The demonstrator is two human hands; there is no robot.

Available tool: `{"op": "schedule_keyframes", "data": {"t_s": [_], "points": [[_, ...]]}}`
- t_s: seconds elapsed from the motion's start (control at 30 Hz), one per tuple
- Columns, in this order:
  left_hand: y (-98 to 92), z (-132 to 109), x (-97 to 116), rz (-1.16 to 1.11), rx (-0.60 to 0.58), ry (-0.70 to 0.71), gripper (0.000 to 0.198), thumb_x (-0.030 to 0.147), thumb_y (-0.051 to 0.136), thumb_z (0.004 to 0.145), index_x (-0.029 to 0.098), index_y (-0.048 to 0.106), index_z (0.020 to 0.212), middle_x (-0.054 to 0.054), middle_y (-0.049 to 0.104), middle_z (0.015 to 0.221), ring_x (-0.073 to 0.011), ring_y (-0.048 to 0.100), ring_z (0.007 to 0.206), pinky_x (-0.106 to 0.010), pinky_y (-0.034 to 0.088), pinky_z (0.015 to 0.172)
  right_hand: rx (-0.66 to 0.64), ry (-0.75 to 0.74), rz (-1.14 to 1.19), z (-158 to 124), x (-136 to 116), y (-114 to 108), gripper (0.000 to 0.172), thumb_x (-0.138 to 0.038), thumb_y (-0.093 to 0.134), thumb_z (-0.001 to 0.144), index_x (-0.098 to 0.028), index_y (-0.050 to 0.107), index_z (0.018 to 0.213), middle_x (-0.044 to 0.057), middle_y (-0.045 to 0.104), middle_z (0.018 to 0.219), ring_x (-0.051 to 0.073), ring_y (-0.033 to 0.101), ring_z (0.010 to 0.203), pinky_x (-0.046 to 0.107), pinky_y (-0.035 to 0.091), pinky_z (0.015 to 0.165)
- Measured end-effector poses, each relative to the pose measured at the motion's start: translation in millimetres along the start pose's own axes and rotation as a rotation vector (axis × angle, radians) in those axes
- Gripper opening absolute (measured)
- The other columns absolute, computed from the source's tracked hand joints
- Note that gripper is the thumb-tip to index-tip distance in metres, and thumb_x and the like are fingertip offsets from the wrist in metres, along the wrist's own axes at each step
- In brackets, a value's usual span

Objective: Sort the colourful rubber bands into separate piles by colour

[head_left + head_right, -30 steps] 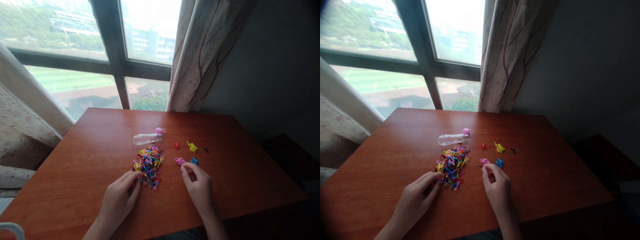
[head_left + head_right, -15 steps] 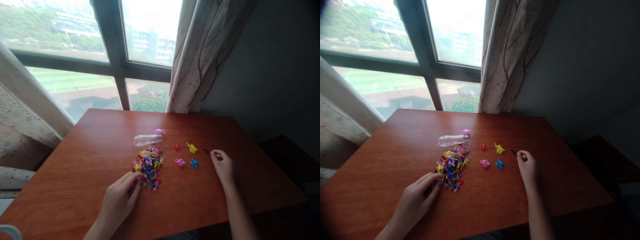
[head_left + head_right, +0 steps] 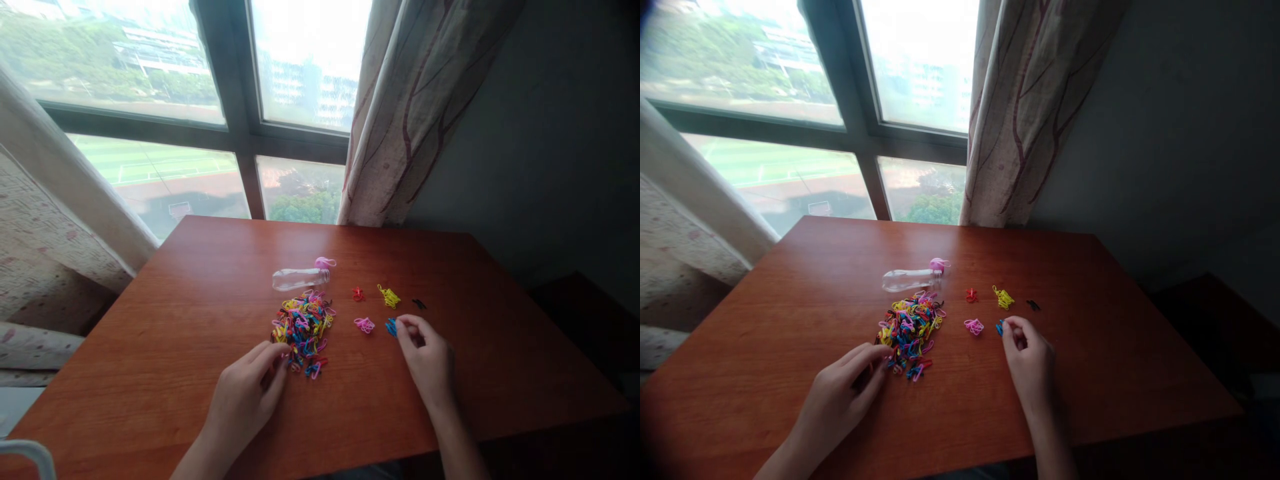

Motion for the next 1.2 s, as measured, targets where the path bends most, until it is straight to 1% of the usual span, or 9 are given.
{"op": "schedule_keyframes", "data": {"t_s": [0.1, 0.17, 0.27, 0.33, 0.5, 0.67, 0.8, 0.97, 1.2], "points": [[1.6, 0, 2, 0.007, -0.017, 0.002, 0.015, 0.025, 0.051, 0.094, 0.024, 0.064, 0.101, 0.000, 0.068, 0.083, -0.0129, 0.064, 0.066, -0.022, 0.048, 0.061, -0.105, -0.088, 0.093, -27, -34, 28, 0.029, -0.042, 0.053, 0.093, -0.020, 0.070, 0.085, 0.004, 0.069, 0.071, 0.017, 0.062, 0.058, 0.025, 0.049, 0.056], [2.3, 0, 3, 0.011, -0.025, 0.012, 0.014, 0.025, 0.052, 0.093, 0.024, 0.063, 0.100, 0.000, 0.068, 0.084, -0.0133, 0.065, 0.068, -0.022, 0.048, 0.061, -0.178, -0.134, 0.143, -43, -52, 45, 0.026, -0.037, 0.051, 0.095, -0.021, 0.069, 0.086, 0.004, 0.069, 0.074, 0.017, 0.063, 0.061, 0.025, 0.050, 0.057], [3.1, -1, 7, 0.006, -0.035, 0.041, 0.014, 0.024, 0.052, 0.093, 0.025, 0.063, 0.101, 0.000, 0.069, 0.087, -0.0139, 0.066, 0.071, -0.022, 0.049, 0.063, -0.280, -0.212, 0.134, -60, -71, 65, 0.021, -0.029, 0.050, 0.095, -0.021, 0.068, 0.087, 0.004, 0.069, 0.073, 0.017, 0.063, 0.062, 0.025, 0.049, 0.058], [4.0, -2, 11, 0.012, -0.043, 0.074, 0.014, 0.022, 0.052, 0.093, 0.025, 0.063, 0.101, -0.001, 0.070, 0.090, -0.0145, 0.067, 0.073, -0.022, 0.050, 0.065, -0.331, -0.262, 0.102, -66, -80, 72, 0.018, -0.024, 0.050, 0.094, -0.021, 0.067, 0.088, 0.003, 0.068, 0.075, 0.017, 0.064, 0.065, 0.025, 0.048, 0.061], [13.7, -5, 31, 0.083, -0.086, 0.187, 0.018, 0.018, 0.047, 0.095, 0.024, 0.063, 0.102, -0.002, 0.069, 0.086, -0.0151, 0.066, 0.070, -0.023, 0.048, 0.062, -0.382, -0.321, 0.029, -68, -88, 77, 0.014, -0.018, 0.053, 0.091, -0.022, 0.065, 0.086, 0.000, 0.066, 0.072, 0.017, 0.062, 0.066, 0.026, 0.043, 0.063], [25.9, -5, 47, 0.199, -0.080, 0.193, 0.013, 0.026, 0.050, 0.095, 0.024, 0.063, 0.095, -0.001, 0.066, 0.078, -0.0177, 0.065, 0.064, -0.027, 0.047, 0.057, -0.388, -0.318, 0.015, -67, -88, 77, 0.014, -0.016, 0.052, 0.091, -0.022, 0.064, 0.086, 0.000, 0.065, 0.072, 0.017, 0.061, 0.066, 0.026, 0.041, 0.064], [31.9, -4, 48, 0.263, -0.092, 0.172, 0.014, 0.027, 0.050, 0.096, 0.024, 0.063, 0.089, -0.001, 0.064, 0.076, -0.0191, 0.065, 0.062, -0.029, 0.046, 0.056, -0.383, -0.317, 0.029, -68, -88, 76, 0.015, -0.016, 0.052, 0.091, -0.022, 0.064, 0.085, 0.000, 0.065, 0.073, 0.017, 0.061, 0.067, 0.026, 0.040, 0.065], [32.9, -6, 43, 0.228, -0.103, 0.162, 0.018, 0.026, 0.046, 0.098, 0.024, 0.062, 0.088, 0.000, 0.064, 0.077, -0.0178, 0.064, 0.064, -0.027, 0.045, 0.058, -0.386, -0.311, 0.051, -67, -87, 77, 0.015, -0.015, 0.053, 0.091, -0.022, 0.064, 0.086, 0.000, 0.066, 0.075, 0.016, 0.060, 0.068, 0.026, 0.039, 0.065], [23.1, -4, 37, 0.106, -0.047, 0.117, 0.016, 0.027, 0.048, 0.098, 0.024, 0.062, 0.092, 0.000, 0.065, 0.079, -0.0155, 0.064, 0.066, -0.025, 0.045, 0.059, -0.387, -0.299, 0.064, -67, -85, 78, 0.013, -0.015, 0.053, 0.091, -0.022, 0.063, 0.086, 0.000, 0.066, 0.075, 0.016, 0.060, 0.069, 0.026, 0.038, 0.066]]}}
Point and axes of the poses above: each hand's wrist, its own z-axis towards the middle knuckle, its own y-axis out of the palm, x = y × z, the point moved 10 cm from there along z, towards the middle knuckle
